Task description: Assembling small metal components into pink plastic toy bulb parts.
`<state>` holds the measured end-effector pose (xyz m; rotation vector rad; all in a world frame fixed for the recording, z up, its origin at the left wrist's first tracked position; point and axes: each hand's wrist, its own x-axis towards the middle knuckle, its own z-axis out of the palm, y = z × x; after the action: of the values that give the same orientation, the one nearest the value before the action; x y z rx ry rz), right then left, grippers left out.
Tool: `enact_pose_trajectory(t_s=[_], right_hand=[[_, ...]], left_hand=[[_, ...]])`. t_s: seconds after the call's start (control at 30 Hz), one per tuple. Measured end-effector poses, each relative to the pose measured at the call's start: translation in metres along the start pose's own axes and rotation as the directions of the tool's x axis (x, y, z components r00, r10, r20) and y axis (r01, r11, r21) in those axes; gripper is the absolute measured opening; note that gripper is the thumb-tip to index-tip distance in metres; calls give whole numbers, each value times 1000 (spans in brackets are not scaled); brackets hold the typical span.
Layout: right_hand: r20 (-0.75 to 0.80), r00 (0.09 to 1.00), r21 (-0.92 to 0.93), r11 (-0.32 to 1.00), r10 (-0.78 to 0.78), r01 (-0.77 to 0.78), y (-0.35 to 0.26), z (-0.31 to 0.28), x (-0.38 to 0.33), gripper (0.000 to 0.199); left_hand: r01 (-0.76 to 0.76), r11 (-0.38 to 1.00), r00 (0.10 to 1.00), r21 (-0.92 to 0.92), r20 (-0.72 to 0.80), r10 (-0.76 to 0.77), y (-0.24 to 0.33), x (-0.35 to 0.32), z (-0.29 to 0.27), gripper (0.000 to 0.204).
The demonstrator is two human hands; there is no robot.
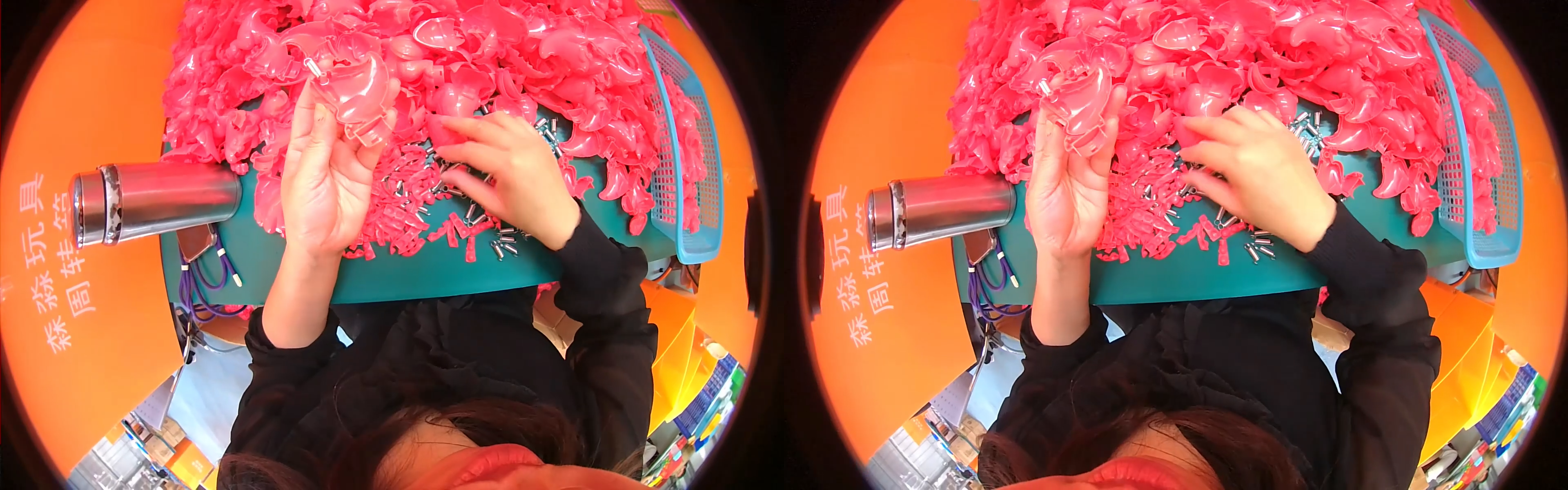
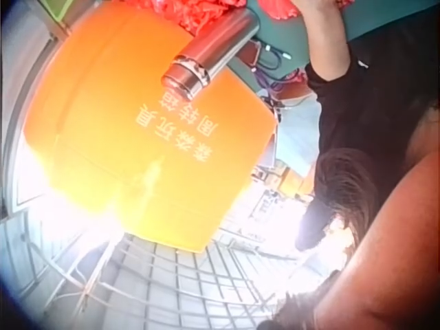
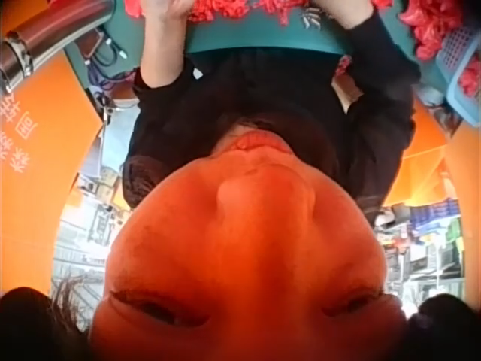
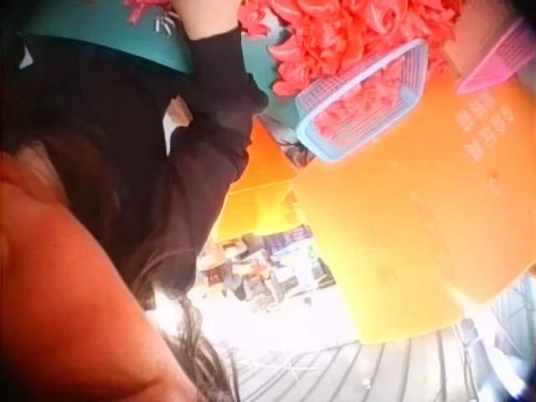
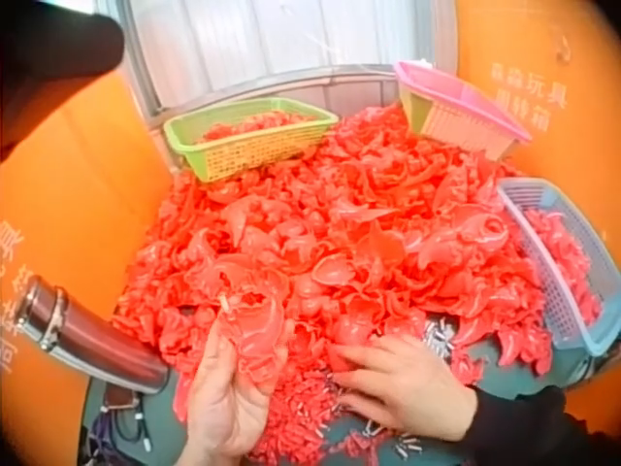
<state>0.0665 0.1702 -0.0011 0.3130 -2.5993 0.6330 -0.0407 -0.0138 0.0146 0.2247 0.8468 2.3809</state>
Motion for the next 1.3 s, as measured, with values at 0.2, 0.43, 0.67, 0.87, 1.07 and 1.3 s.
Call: enact_pose_trajectory(t_s=[0.2, 0.43, 0.67, 0.87, 1.07, 1.3], right_hand=[[-80, 977, -47, 979, 196, -200, -3, 5, 8, 30], [7, 985, 101, 980, 170, -170, -7, 12, 10, 31], [46, 985, 67, 983, 169, -172, -11, 18, 13, 32], [164, 977, 256, 951, 133, -172, -5, -1, 15, 27], [333, 791, 885, 119, 513, -450, -5, -27, 20, 25], [439, 806, 892, -85, 397, -444, -7, -17, 11, 21]], left_hand=[[59, 997, 997, 52, 43, -61, -4, -5, 7, 41], [73, 995, 997, 70, 28, -76, -11, -2, 2, 49], [58, 995, 997, 79, 53, -63, -10, -4, 4, 51], [32, 995, 999, 90, 36, -35, -13, -4, 1, 52], [16, 964, 998, 267, 51, -31, -20, -8, 7, 56], [48, 932, 918, 360, 351, -183, -24, -16, -6, 63]])
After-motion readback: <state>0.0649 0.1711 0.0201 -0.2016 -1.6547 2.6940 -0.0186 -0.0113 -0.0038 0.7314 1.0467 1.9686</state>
